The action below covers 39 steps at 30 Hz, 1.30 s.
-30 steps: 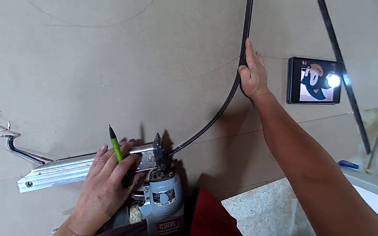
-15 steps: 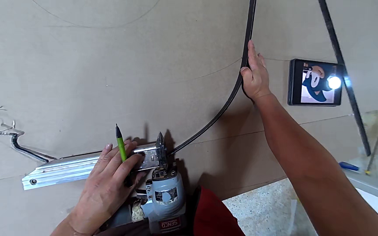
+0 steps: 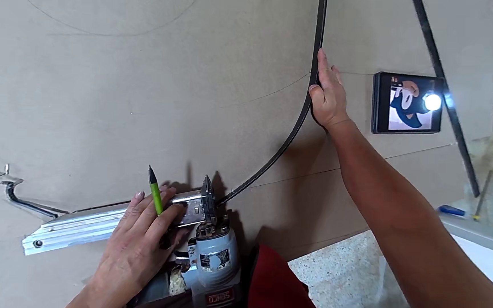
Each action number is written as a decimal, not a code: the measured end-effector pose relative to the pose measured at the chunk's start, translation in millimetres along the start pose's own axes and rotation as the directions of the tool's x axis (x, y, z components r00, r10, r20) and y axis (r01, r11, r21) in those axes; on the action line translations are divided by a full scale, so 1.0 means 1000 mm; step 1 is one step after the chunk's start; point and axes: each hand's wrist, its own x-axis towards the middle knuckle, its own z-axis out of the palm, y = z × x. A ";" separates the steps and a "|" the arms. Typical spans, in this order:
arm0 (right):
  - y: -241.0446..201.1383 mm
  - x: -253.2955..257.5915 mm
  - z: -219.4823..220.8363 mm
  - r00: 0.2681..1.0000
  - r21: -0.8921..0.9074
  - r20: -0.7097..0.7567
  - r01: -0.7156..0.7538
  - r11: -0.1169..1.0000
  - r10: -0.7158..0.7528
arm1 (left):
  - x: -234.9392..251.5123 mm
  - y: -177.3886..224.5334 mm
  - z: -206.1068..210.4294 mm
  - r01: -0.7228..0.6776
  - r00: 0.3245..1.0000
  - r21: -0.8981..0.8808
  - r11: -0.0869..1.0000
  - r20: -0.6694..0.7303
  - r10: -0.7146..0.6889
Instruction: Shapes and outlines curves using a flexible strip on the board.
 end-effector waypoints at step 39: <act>0.002 0.001 -0.002 1.000 -0.001 0.011 -0.024 1.000 0.024 | 0.157 0.053 -0.033 0.109 0.970 -0.292 0.950 0.240 -0.038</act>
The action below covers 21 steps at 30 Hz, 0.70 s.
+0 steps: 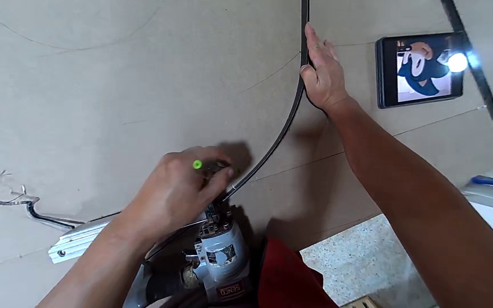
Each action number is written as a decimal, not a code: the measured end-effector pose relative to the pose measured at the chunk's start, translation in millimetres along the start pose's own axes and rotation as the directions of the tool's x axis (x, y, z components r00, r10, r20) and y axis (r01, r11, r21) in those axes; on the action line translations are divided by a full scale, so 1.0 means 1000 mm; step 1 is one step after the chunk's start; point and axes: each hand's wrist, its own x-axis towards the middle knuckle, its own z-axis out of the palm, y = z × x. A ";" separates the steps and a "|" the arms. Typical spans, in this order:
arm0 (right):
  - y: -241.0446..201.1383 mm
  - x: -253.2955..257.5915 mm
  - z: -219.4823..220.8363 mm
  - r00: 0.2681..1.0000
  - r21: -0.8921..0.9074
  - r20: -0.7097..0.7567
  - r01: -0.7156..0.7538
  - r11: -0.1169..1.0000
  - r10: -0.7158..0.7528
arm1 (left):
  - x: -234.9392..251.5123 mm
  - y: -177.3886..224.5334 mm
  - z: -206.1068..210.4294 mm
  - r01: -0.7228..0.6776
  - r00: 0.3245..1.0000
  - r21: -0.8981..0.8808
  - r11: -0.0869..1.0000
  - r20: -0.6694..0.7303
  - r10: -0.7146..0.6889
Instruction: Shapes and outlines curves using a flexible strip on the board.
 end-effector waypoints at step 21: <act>0.003 0.001 0.002 1.000 -0.018 -0.012 0.011 1.000 -0.011 | 0.051 0.008 0.053 -0.064 0.998 0.037 0.997 -0.006 0.064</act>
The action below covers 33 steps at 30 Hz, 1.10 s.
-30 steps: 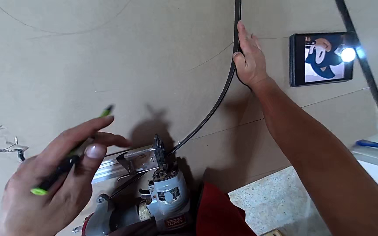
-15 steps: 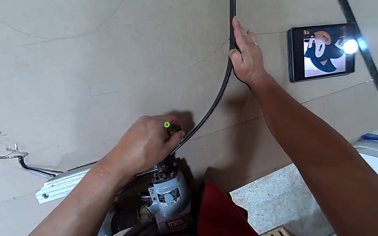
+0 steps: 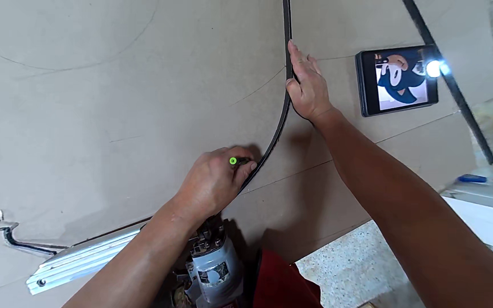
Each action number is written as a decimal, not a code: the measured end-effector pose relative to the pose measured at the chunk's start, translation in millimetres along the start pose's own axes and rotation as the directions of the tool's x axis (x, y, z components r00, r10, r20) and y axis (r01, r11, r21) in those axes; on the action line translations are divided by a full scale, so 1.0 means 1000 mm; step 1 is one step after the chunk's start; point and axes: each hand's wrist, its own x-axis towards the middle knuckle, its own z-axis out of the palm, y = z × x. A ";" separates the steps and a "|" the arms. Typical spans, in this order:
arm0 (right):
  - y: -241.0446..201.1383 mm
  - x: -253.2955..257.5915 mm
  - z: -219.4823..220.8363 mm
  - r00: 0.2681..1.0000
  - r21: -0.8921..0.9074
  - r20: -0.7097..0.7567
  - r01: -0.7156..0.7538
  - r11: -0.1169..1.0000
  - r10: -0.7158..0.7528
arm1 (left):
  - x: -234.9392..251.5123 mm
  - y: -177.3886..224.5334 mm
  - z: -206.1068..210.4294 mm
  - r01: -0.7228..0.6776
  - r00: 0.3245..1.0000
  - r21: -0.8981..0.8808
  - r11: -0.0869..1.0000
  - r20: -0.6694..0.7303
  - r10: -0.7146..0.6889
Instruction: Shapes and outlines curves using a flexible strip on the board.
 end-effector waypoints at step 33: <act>0.002 0.000 0.004 0.999 0.012 -0.045 0.022 1.000 -0.022 | 0.109 0.011 0.024 0.021 0.985 -0.067 0.998 -0.171 -0.032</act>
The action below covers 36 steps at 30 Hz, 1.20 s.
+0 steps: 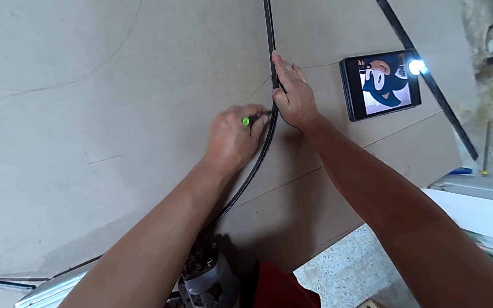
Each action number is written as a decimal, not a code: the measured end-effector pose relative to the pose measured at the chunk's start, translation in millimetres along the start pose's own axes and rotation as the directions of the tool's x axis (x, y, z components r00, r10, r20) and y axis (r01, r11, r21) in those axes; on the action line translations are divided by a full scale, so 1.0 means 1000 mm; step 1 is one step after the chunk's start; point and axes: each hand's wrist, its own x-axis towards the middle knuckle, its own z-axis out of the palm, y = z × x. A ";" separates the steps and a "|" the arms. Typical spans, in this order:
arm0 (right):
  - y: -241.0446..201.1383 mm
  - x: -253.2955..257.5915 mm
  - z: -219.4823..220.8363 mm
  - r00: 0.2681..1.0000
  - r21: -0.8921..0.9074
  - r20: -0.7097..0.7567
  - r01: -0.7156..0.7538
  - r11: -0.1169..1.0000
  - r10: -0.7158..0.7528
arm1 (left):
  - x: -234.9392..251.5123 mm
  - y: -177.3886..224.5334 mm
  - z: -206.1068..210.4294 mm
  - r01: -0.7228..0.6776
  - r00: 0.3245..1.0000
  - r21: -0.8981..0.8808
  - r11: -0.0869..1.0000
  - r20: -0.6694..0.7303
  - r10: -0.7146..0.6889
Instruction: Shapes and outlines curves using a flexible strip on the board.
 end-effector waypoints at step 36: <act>-0.173 0.098 -0.246 0.754 0.807 -0.320 -0.101 0.581 0.574 | -0.434 -0.069 -0.048 -0.053 0.994 0.565 0.824 -0.050 0.098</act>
